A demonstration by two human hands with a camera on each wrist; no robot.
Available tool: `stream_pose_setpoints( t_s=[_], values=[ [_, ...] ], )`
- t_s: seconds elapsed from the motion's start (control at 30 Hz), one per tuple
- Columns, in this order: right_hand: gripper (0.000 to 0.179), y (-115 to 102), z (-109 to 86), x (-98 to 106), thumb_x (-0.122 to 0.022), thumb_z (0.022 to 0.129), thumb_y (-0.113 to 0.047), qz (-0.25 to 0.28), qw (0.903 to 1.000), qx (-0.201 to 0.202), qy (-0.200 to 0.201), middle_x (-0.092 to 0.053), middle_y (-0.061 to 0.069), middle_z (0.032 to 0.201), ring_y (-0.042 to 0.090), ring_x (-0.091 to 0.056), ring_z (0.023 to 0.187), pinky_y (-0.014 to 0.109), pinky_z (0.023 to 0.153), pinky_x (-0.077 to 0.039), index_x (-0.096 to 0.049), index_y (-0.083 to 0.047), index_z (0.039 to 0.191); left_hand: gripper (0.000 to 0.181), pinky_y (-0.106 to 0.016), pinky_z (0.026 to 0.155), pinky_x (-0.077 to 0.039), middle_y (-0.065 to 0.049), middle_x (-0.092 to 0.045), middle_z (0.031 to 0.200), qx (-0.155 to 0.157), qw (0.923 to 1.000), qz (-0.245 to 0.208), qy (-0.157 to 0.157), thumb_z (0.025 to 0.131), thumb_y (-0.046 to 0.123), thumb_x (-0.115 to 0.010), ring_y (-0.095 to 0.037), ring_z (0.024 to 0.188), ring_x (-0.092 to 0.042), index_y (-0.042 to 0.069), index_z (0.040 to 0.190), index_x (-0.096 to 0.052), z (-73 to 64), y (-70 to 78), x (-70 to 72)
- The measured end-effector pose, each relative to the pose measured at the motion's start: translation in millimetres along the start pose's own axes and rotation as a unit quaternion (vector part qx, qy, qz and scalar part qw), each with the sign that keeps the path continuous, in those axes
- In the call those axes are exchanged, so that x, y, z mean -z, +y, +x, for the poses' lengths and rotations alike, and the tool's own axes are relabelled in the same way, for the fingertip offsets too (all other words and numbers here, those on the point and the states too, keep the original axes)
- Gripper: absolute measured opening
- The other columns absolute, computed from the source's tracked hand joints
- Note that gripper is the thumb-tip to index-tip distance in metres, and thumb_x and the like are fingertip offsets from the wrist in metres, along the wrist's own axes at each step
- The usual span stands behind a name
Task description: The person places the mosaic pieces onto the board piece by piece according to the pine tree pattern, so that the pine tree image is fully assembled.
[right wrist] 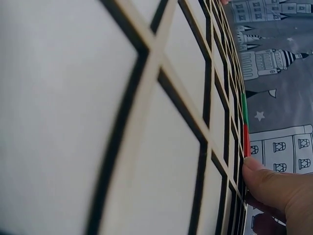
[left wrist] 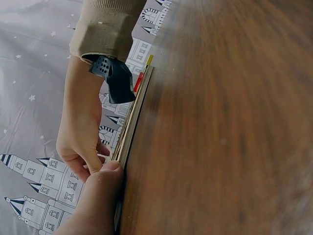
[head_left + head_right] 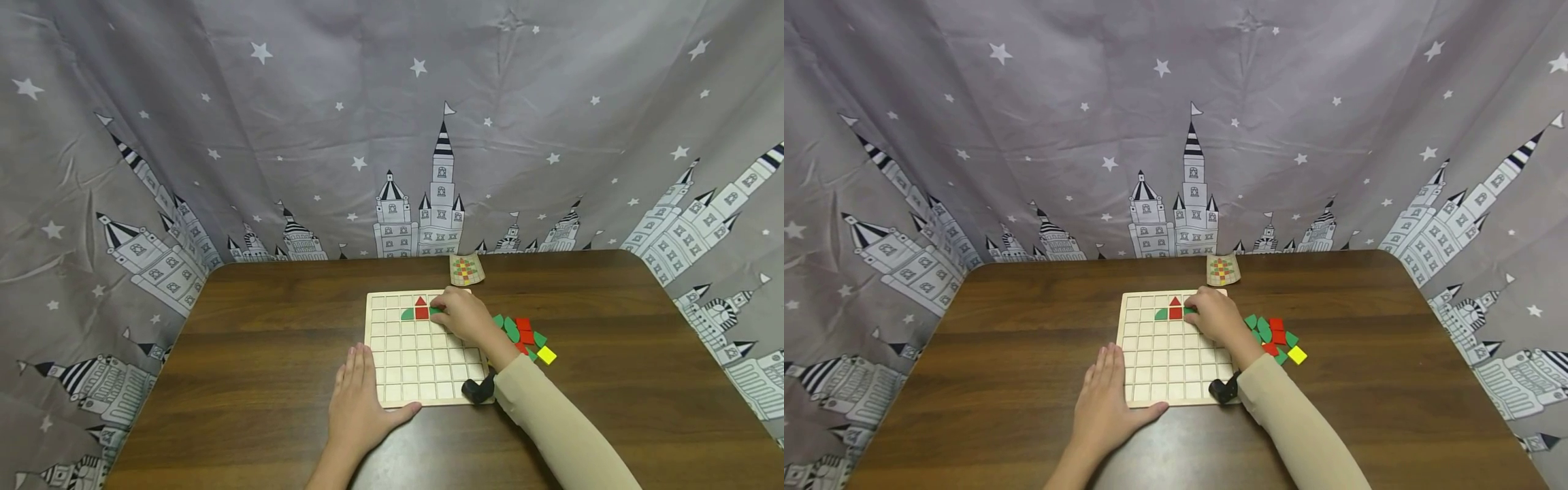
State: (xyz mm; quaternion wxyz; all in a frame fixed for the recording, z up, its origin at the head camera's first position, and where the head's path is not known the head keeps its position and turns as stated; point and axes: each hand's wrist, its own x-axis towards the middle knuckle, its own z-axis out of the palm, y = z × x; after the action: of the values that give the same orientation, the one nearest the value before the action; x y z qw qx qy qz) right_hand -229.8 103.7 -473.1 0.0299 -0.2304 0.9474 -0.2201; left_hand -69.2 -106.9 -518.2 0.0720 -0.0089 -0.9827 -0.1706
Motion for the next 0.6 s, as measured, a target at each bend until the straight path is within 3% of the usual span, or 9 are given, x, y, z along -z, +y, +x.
stream_pose_setpoints(
  t_s=[0.37,0.6],
  values=[
    [0.014,0.2,1.7,-0.2,-0.073,0.091,-0.021,0.006,0.9997,0.013,-0.018,-0.060,-0.002,0.090,0.012,-0.052,0.079,0.028,0.069,-0.046,-0.076,-0.017,0.104,0.138,-0.049,0.123,-0.025,-0.021,-0.024,0.163,0.001,1.0000,-0.001,0.001,0.062,0.092,-0.058,-0.033,0.153,-0.021,-0.005,0.155,-0.024,1.1,1.5,0.3],
    [0.020,1.2,0.1,0.0,-0.069,0.094,-0.015,0.013,0.9992,0.017,-0.033,-0.061,0.000,0.094,0.013,-0.055,0.084,0.029,0.073,-0.049,-0.074,-0.013,0.113,0.139,-0.048,0.123,-0.024,-0.021,-0.023,0.163,0.003,1.0000,-0.003,0.003,0.061,0.092,-0.058,-0.033,0.153,-0.021,-0.004,0.155,-0.023,1.5,0.9,-0.8]
  ],
)
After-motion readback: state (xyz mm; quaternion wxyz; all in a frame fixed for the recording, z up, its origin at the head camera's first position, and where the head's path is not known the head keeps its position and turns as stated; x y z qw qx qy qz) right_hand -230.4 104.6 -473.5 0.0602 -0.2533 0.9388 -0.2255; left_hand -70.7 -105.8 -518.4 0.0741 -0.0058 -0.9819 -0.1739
